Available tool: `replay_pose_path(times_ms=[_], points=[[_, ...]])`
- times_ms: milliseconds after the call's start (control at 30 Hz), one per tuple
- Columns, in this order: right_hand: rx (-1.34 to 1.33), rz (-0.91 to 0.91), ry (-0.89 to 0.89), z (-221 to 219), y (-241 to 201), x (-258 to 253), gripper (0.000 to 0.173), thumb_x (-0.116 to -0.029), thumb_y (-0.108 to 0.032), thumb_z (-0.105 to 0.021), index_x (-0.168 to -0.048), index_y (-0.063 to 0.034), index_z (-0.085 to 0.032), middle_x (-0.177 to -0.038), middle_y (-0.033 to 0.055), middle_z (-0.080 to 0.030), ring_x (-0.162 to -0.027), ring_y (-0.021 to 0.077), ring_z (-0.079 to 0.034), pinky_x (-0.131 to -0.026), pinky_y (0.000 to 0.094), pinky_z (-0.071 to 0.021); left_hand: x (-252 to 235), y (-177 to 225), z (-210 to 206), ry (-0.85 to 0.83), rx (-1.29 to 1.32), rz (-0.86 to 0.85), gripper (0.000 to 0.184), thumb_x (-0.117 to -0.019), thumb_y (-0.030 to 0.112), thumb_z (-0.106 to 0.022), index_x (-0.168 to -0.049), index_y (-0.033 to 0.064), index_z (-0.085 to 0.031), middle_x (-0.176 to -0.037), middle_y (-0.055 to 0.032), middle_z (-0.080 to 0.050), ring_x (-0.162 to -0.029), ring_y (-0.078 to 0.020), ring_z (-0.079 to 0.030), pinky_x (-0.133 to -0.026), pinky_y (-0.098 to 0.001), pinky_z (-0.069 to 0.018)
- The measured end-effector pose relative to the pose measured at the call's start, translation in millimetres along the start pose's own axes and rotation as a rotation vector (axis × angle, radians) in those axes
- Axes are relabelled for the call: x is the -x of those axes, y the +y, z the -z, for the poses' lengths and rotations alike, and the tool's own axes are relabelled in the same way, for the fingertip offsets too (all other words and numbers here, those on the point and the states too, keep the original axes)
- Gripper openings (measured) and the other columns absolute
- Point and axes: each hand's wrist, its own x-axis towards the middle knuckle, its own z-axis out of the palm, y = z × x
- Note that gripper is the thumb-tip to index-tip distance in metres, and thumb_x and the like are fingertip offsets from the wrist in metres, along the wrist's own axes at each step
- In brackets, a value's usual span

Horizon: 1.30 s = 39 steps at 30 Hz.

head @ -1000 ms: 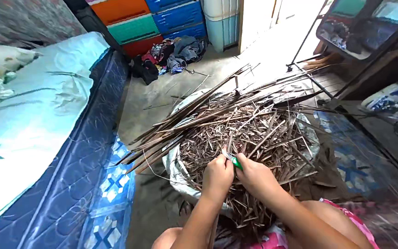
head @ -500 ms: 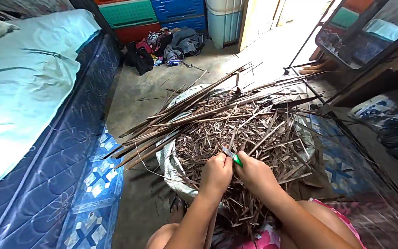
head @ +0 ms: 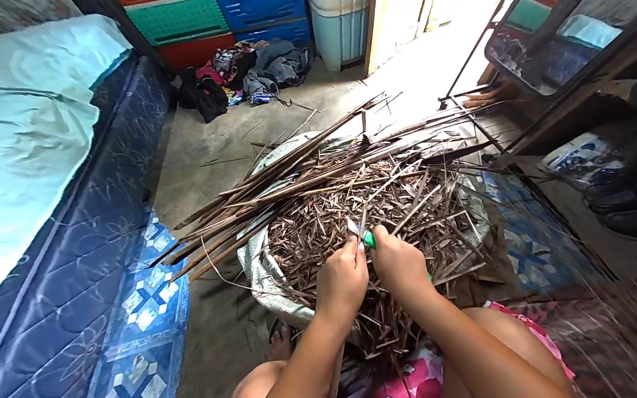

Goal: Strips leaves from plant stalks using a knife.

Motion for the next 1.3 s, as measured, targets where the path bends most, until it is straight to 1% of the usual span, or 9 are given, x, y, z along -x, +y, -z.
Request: replay_pose_path(times_ms=[200, 367, 533, 633, 767, 900, 967, 1133, 1300], points=[[-0.002, 0.060, 0.266, -12.2, 6.7, -10.8, 0.017, -0.1016, -0.012, -0.054, -0.111, -0.0026, -0.066, -0.090, 0.0178, -0.073, -0.084, 0.0366, -0.075, -0.064, 0.0497, -0.0568, 1.0, -1.7, -2.8, 0.078, 0.022, -0.068, 0.041, -0.1093, 0.023, -0.045, -0.139, 0.0003, -0.062, -0.106, -0.0192, -0.075, -0.096, -0.0339, -0.073, -0.087, -0.0534, -0.0551], [0.004, -0.001, 0.256, -9.8, 3.8, -19.1, 0.019, -0.1019, -0.010, -0.053, -0.114, -0.0023, -0.065, -0.096, 0.0182, -0.074, -0.090, 0.0363, -0.075, -0.069, 0.0513, -0.0571, 0.4, -1.0, -1.0, 0.055, 0.022, -0.055, 0.041, -0.1097, 0.024, -0.044, -0.142, 0.0038, -0.061, -0.105, -0.0178, -0.075, -0.094, -0.0329, -0.072, -0.086, -0.0529, -0.0551], [-0.093, -0.199, 0.114, 20.8, 26.4, -39.4, 0.031, -0.1098, -0.021, -0.042, -0.132, -0.0043, -0.058, -0.115, 0.0213, -0.071, -0.110, 0.0397, -0.070, -0.087, 0.0581, -0.0543, 3.2, -1.1, -0.3, 0.064, 0.039, -0.058, 0.041, -0.1097, 0.024, -0.044, -0.145, 0.0087, -0.060, -0.107, -0.0158, -0.075, -0.093, -0.0313, -0.073, -0.086, -0.0525, -0.0554], [-0.170, -0.025, 0.085, 24.4, 28.6, -23.0, 0.033, -0.1100, -0.029, -0.046, -0.122, -0.0024, -0.062, -0.105, 0.0222, -0.071, -0.101, 0.0412, -0.071, -0.083, 0.0596, -0.0535, 1.0, -6.1, 2.6, 0.090, 0.045, -0.046, 0.041, -0.1089, 0.024, -0.045, -0.142, 0.0087, -0.062, -0.105, -0.0148, -0.076, -0.091, -0.0301, -0.073, -0.083, -0.0525, -0.0558], [-0.144, 0.118, -0.092, 10.2, 11.3, 2.5, 0.026, -0.1072, -0.024, -0.049, -0.114, -0.0029, -0.063, -0.098, 0.0196, -0.071, -0.097, 0.0385, -0.071, -0.079, 0.0572, -0.0540, 1.6, -4.1, 2.9, 0.119, -0.013, -0.030, 0.030, -0.1050, 0.018, -0.048, -0.099, 0.0001, -0.071, -0.081, -0.0143, -0.067, -0.075, -0.0298, -0.067, -0.068, -0.0507, -0.0523], [-0.037, 0.031, 0.011, 10.7, 8.6, -6.0, 0.023, -0.1050, -0.018, -0.051, -0.118, -0.0038, -0.064, -0.101, 0.0198, -0.073, -0.098, 0.0390, -0.073, -0.077, 0.0561, -0.0554, 6.9, 2.6, -4.7, 0.189, -0.135, -0.087, 0.037, -0.1050, 0.019, -0.051, -0.136, 0.0056, -0.067, -0.097, -0.0176, -0.076, -0.086, -0.0346, -0.075, -0.075, -0.0531, -0.0577], [-0.024, -0.031, 0.024, 13.1, 10.8, -15.7, 0.024, -0.1056, -0.017, -0.049, -0.120, -0.0046, -0.063, -0.105, 0.0189, -0.073, -0.102, 0.0376, -0.073, -0.080, 0.0554, -0.0552, 6.6, 5.0, -8.5, 0.177, -0.146, -0.102, 0.040, -0.1047, 0.018, -0.051, -0.142, 0.0098, -0.063, -0.097, -0.0166, -0.076, -0.086, -0.0341, -0.074, -0.074, -0.0527, -0.0571], [-0.095, -0.145, 0.101, 20.8, 27.0, -33.8, 0.032, -0.1091, -0.023, -0.046, -0.130, -0.0055, -0.062, -0.114, 0.0197, -0.072, -0.109, 0.0384, -0.071, -0.087, 0.0576, -0.0542, 9.0, 7.2, -11.6, 0.163, -0.151, -0.125, 0.040, -0.1045, 0.018, -0.051, -0.143, 0.0129, -0.063, -0.096, -0.0152, -0.076, -0.084, -0.0341, -0.074, -0.072, -0.0531, -0.0572], [-0.160, 0.077, -0.002, 13.1, 14.4, -1.3, 0.025, -0.1057, -0.021, -0.052, -0.116, -0.0018, -0.064, -0.099, 0.0215, -0.072, -0.097, 0.0409, -0.071, -0.079, 0.0587, -0.0541, 6.9, 1.6, -4.7, 0.168, -0.082, -0.102, 0.033, -0.1042, 0.017, -0.051, -0.126, 0.0024, -0.072, -0.094, -0.0179, -0.075, -0.085, -0.0347, -0.073, -0.075, -0.0541, -0.0569]])
